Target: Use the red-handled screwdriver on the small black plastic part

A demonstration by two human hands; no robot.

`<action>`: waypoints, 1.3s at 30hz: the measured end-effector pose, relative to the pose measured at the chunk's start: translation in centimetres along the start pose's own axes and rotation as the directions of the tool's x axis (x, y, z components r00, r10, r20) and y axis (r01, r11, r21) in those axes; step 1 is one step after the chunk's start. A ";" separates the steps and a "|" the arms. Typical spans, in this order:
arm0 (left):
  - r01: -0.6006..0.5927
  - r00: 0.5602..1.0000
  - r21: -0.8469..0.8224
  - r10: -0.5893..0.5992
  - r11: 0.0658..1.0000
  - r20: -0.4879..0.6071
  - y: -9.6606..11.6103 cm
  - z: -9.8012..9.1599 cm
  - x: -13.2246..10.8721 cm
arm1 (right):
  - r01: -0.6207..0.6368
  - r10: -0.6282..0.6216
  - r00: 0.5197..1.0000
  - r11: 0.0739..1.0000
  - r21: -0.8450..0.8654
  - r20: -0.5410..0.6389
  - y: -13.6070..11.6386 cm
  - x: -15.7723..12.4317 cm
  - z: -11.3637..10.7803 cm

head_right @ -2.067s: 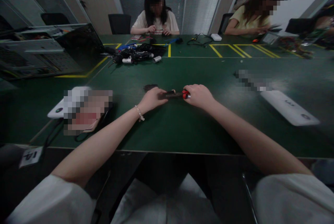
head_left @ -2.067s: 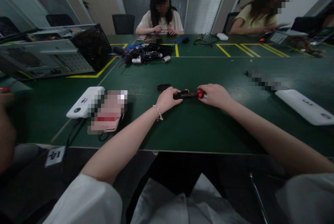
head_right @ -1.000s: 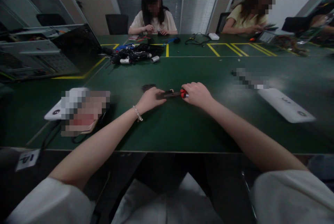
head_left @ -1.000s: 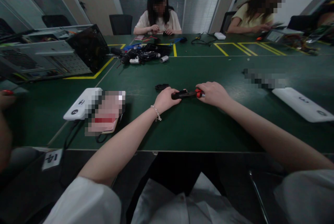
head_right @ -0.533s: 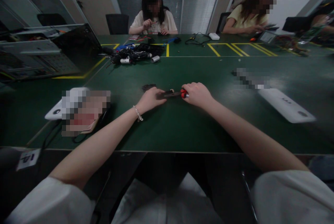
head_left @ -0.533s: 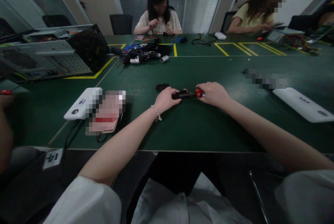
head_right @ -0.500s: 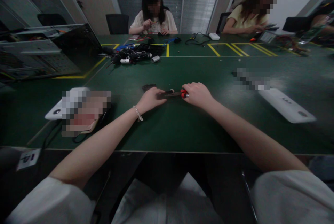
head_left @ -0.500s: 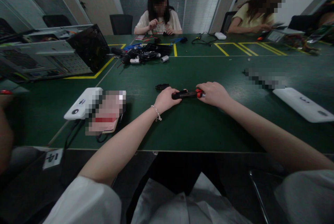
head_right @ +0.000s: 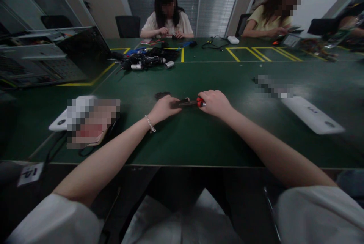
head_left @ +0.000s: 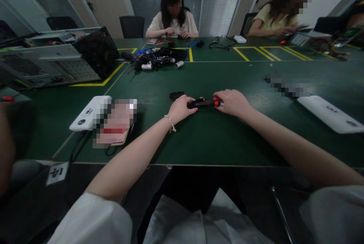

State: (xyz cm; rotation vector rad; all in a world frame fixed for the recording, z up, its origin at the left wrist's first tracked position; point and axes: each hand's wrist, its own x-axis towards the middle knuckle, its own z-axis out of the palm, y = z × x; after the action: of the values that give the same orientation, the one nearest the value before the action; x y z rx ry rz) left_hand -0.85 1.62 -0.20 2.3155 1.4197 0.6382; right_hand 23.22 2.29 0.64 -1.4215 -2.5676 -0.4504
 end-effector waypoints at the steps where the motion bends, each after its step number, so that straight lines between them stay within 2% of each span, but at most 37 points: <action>1: 0.002 1.000 -0.002 -0.002 1.000 0.004 0.0 0.0 0.0 | -0.003 0.003 1.000 1.000 0.002 0.002 0.0 0.0 0.0; 8: 0.014 1.000 0.004 -0.014 1.000 0.016 0.2 -0.2 -0.1 | -0.067 0.062 0.996 0.995 0.077 0.066 -0.1 0.0 0.1; 19: 0.011 1.000 -0.004 -0.011 1.000 0.013 0.2 -0.2 -0.1 | -0.014 0.015 0.999 1.000 -0.010 0.038 -0.2 0.1 -0.5; 26: -0.002 1.000 0.000 0.002 1.000 0.004 0.0 0.0 0.0 | -0.050 0.047 0.997 0.998 0.046 0.054 -0.2 0.0 0.0; 34: 0.006 1.000 0.006 -0.006 1.000 0.008 0.2 -0.1 -0.1 | 0.006 -0.006 1.000 1.000 -0.012 0.017 0.0 0.0 -0.1; 39: 0.007 1.000 0.004 -0.007 1.000 0.007 0.0 0.0 0.0 | -0.028 0.027 0.999 0.999 0.028 0.030 -0.1 0.0 0.1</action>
State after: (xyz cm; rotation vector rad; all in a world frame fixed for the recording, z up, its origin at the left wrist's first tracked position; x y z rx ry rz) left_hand -0.80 1.61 -0.19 2.3129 1.4265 0.6258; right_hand 23.17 2.27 0.58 -1.4633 -2.5632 -0.3908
